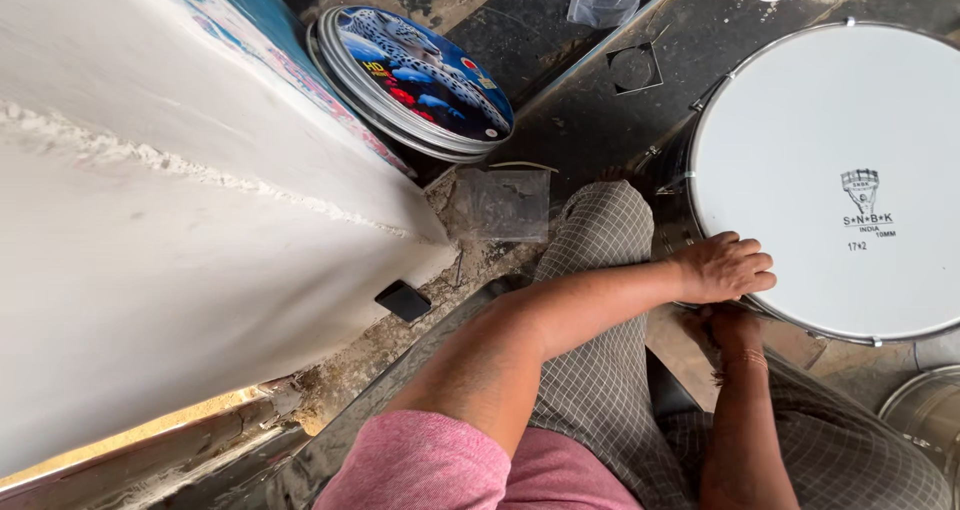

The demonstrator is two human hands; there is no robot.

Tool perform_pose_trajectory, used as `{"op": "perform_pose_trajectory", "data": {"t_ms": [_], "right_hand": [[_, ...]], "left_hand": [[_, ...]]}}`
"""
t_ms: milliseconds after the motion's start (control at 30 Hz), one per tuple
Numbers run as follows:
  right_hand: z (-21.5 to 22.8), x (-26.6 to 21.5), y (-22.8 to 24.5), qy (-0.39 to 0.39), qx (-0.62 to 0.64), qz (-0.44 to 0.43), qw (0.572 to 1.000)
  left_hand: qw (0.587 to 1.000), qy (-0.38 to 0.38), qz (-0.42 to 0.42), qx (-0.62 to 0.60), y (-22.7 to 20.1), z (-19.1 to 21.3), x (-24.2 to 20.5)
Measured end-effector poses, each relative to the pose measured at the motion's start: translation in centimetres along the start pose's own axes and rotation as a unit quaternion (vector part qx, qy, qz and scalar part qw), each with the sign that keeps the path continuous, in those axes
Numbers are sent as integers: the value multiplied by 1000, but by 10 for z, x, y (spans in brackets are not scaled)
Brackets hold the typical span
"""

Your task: The person sits cross-legged on a chair and uses a wrench to tighten the tension rods on a white drum head. They systematically move around the drum, adjusting each rod to secure the head. The person occasionally taps the drum head to check tension.

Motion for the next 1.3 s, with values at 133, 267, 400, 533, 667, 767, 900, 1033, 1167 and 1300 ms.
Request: {"op": "perform_pose_trajectory", "data": {"t_ms": [133, 267, 400, 533, 667, 767, 900, 1033, 1167, 1300], "right_hand": [[24, -29, 11, -176, -25, 15, 984], [15, -49, -6, -134, 236, -2, 962], [-22, -66, 6, -100, 450, -71, 884], [-29, -43, -4, -86, 528, -133, 835], [-55, -26, 23, -14, 749, -104, 654], [-66, -9, 59, 36, 878, -101, 467], [-50, -10, 95, 37, 905, -133, 403], [-24, -18, 111, -14, 959, -154, 237], [-4, -16, 114, -86, 961, -174, 199], [-1, -15, 123, -171, 959, -174, 146]], "left_hand": [[999, -45, 10, -27, -3, 40, 5], [981, 187, 36, -16, -31, 87, 34], [994, -12, -20, -111, -112, 252, 38], [983, -32, -66, -169, -137, 355, 36], [983, -1, -50, -178, -152, 328, 31], [981, 12, -43, -188, -159, 311, 29], [980, 16, -44, -194, -144, 311, 38], [981, 28, -33, -188, -104, 345, 55], [984, 53, 52, -161, -44, 318, 54], [972, 123, 150, -130, 5, 189, 40]]}}
Point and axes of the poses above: each hand's wrist, its own x-axis towards the middle knuckle, its own z-axis out of the back of the hand, y = z × x, the point moved 7 cm from there along x, towards the middle knuckle, and after that the axes turned 3 degrees about x, right-handed, at the moved point
